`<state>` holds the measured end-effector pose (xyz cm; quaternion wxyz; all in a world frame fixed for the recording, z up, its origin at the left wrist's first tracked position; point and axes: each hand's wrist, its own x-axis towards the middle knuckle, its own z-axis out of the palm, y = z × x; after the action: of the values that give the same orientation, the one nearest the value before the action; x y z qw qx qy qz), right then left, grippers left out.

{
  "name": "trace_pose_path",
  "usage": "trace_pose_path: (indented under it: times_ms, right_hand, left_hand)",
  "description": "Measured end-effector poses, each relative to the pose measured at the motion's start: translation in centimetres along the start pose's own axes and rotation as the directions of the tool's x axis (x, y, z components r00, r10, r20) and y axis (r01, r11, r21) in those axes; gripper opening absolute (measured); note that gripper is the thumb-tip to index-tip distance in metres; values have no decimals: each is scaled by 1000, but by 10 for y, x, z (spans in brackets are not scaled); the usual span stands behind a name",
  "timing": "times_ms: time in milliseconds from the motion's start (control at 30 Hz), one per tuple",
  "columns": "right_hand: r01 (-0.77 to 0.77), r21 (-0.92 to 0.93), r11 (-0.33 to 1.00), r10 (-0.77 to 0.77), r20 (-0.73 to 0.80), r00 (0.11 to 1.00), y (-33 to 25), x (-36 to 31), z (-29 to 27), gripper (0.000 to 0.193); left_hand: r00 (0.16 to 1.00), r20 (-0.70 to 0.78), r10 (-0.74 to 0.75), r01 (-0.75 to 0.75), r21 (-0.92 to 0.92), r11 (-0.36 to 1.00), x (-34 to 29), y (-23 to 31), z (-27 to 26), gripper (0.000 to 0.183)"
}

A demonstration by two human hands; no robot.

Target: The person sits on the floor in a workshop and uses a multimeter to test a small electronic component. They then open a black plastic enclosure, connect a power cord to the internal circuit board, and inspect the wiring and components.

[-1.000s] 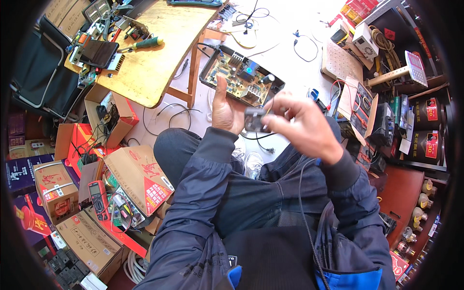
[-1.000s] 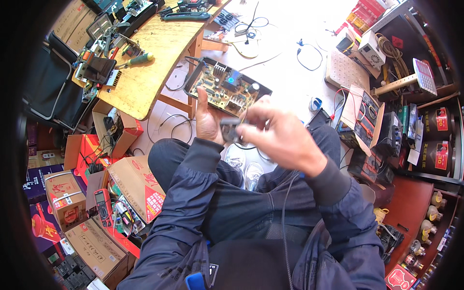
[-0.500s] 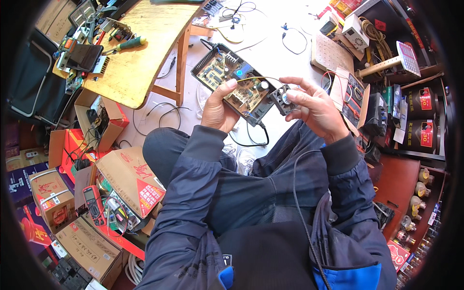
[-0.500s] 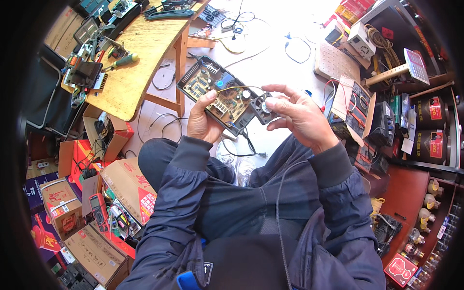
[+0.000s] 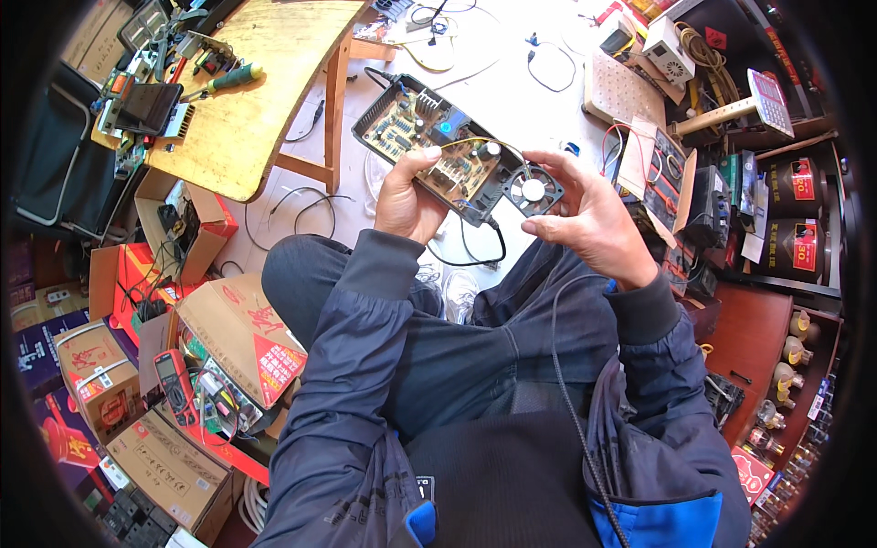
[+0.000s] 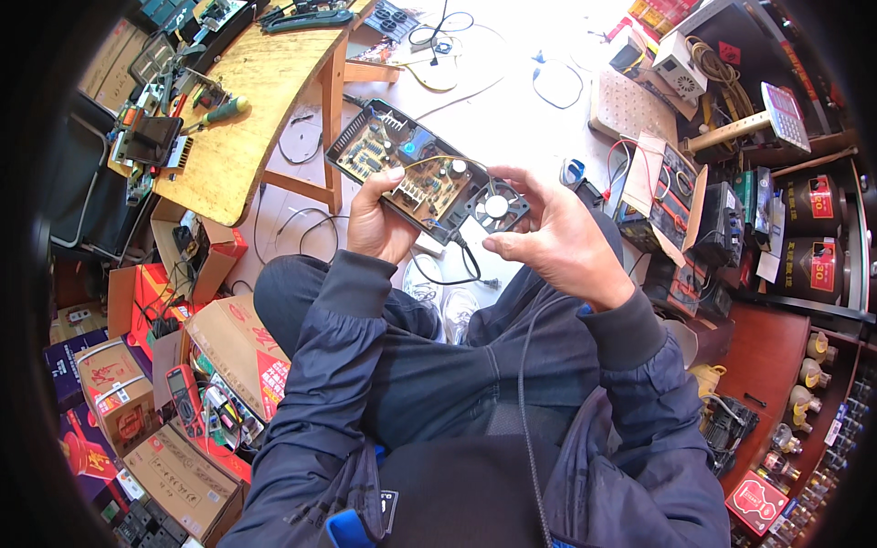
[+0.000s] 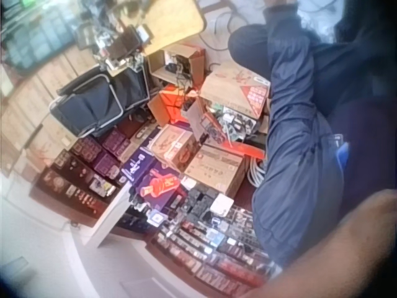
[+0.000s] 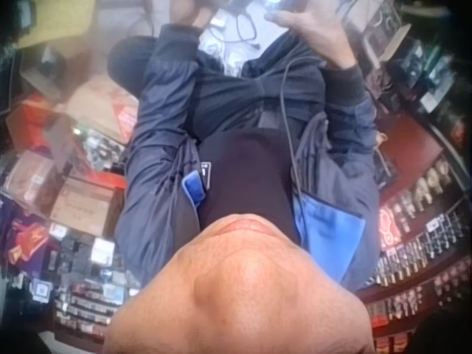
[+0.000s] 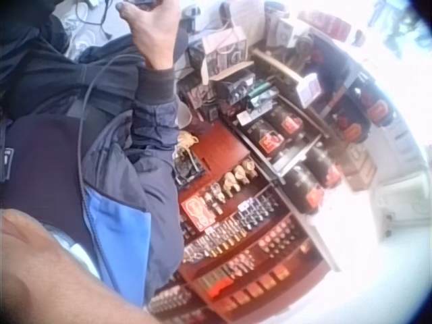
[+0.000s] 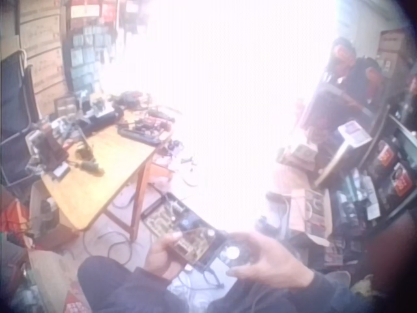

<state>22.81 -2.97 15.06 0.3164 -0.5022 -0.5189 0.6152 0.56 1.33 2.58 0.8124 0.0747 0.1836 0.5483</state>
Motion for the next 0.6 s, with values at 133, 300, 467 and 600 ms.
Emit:
trace_pose_path:
  times_ms: [133, 300, 467, 600]
  right_hand:
    - [2, -2, 1000, -2, -27, 1000, 0, -2, 2, 64]
    - [19, 232, 973, -34, 61, 998, 2, -8, -1, 53]
    - [-93, 338, 936, 66, 92, 994, 18, 1, 0, 63]
    - [-189, 552, 812, 139, 132, 982, 26, 9, -2, 63]
  left_hand:
    - [1000, 4, 8, -8, -8, 1000, -2, 0, 2, 46]
    - [999, 1, 42, -42, -12, 999, -3, 1, 5, 50]
    - [999, 25, 46, -45, -14, 999, -4, 1, 7, 53]
    - [999, 26, 40, -40, 3, 999, -5, 1, 7, 52]
